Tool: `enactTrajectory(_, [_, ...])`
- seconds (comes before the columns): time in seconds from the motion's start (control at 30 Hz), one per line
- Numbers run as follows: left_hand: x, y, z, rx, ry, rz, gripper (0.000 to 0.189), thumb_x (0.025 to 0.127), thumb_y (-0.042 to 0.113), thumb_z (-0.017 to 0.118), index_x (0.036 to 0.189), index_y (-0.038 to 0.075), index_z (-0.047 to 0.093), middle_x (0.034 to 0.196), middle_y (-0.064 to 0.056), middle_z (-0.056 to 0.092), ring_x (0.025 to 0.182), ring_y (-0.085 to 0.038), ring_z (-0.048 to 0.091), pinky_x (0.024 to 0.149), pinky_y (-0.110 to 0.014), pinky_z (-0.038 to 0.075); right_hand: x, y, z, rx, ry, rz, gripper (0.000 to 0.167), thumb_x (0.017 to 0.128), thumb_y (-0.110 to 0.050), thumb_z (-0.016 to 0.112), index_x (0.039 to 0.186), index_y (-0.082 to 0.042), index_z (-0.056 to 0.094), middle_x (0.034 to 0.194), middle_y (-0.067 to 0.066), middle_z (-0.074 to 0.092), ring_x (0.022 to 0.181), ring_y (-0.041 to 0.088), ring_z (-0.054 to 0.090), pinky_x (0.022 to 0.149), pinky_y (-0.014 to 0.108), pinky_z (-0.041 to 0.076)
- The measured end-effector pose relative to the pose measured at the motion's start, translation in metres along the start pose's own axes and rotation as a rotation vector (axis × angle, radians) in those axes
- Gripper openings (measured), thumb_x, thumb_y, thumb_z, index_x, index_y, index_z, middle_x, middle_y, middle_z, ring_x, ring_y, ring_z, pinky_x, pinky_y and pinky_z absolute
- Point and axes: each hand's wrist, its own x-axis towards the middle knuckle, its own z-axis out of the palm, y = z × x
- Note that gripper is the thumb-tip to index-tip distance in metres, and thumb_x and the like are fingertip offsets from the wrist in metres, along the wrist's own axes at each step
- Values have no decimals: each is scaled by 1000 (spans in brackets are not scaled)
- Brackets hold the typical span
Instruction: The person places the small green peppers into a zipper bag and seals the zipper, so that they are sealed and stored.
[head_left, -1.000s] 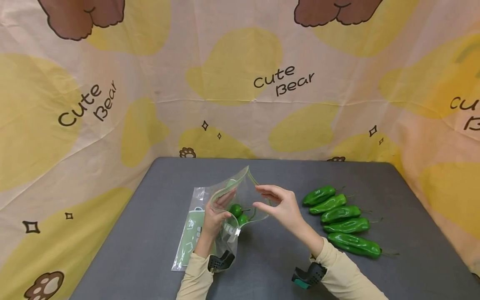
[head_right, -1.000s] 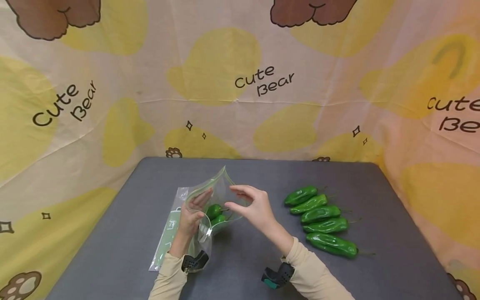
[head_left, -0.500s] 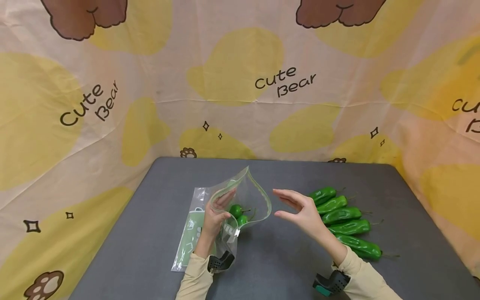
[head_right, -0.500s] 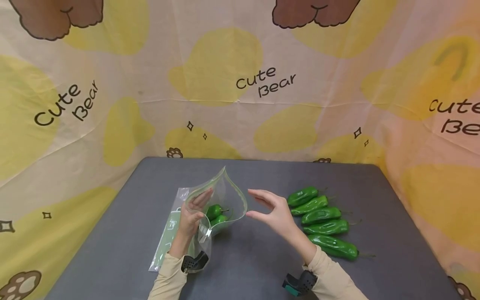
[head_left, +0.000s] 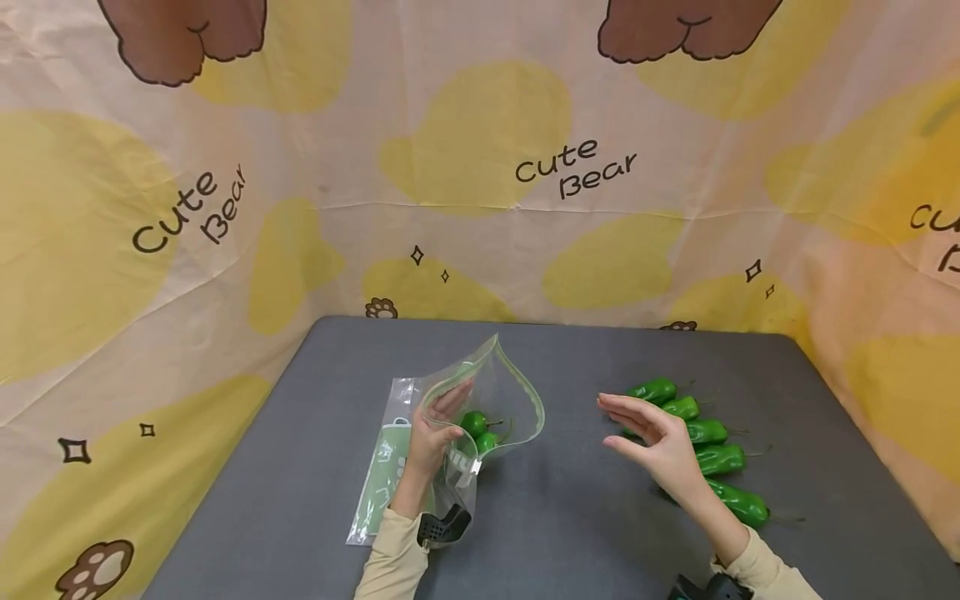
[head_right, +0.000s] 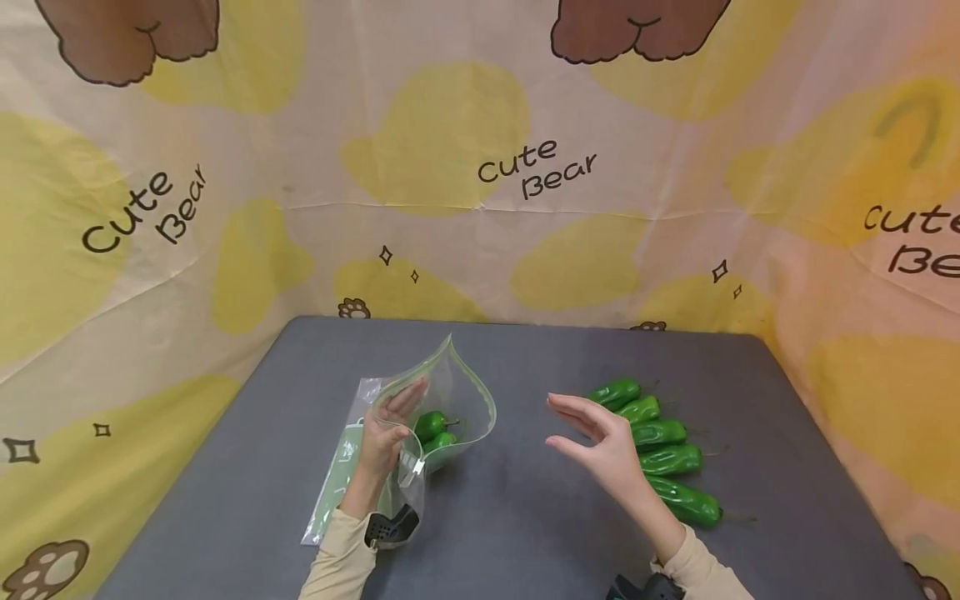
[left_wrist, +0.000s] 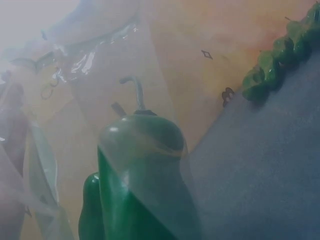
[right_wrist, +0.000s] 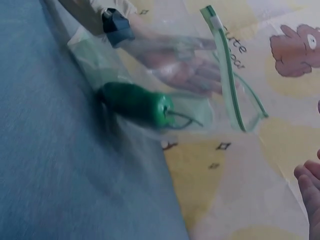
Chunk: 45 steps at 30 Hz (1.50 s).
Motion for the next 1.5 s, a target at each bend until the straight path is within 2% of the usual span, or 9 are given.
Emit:
enactTrajectory(0.2, [0,-1,1,7,5,-10,56,73,14,72,122,1,48,119,-14,54,113,-26,48,99,-34,30,-11,-1,-18,35,19,0,53,63,30,59,114,24,42,115,32,48,109,25,51,87,30,42])
enactTrajectory(0.33, [1,-1,2,2,7,-27,57,73,15,72,122,2,48,119,-13,54,113,-25,48,99,-34,30,-15,-5,-27,27,24,5,51,66,27,60,114,24,42,117,30,49,110,24,50,87,29,42])
enactTrajectory(0.5, [-1,0,0,-1,34,-16,58,71,17,73,122,2,49,119,-14,54,112,-25,48,99,-33,30,-22,-7,-34,-39,25,99,48,70,22,61,115,21,44,118,25,51,110,21,50,87,27,42])
enactTrajectory(0.7, [0,1,-3,6,18,-11,58,72,16,72,123,1,48,120,-15,53,113,-26,47,100,-33,29,-35,-8,-45,-103,75,202,50,70,21,62,118,19,44,121,13,53,110,19,50,87,28,42])
enactTrajectory(0.77, [0,1,-3,5,19,-5,58,73,17,72,123,1,48,120,-15,53,113,-26,48,99,-33,30,-38,-9,-49,-93,83,184,50,70,21,61,117,20,44,122,14,53,111,20,49,89,28,40])
enactTrajectory(1.0, [0,1,-4,6,21,3,58,72,18,72,122,1,48,120,-15,53,113,-27,48,99,-34,30,-45,-13,-62,-7,122,12,48,67,27,60,111,26,42,118,27,50,110,24,50,88,28,40])
enactTrajectory(1.1, [-1,1,-4,13,22,4,59,72,18,73,122,0,48,119,-15,53,113,-27,48,99,-34,30,-47,-14,-68,20,121,-29,49,65,28,60,110,28,41,117,29,49,111,25,50,88,28,40])
enactTrajectory(1.3, [-2,2,-4,28,36,-7,58,71,20,73,122,2,49,119,-14,54,112,-26,49,99,-33,30,-57,-18,-81,70,115,-64,51,65,28,61,111,30,38,118,33,47,112,28,48,90,30,39])
enactTrajectory(1.5, [-1,3,-3,27,32,-7,58,71,19,73,121,3,49,118,-13,55,111,-25,49,98,-33,31,-70,-23,-93,74,153,-22,52,64,29,60,111,30,37,118,32,47,110,27,50,87,29,42])
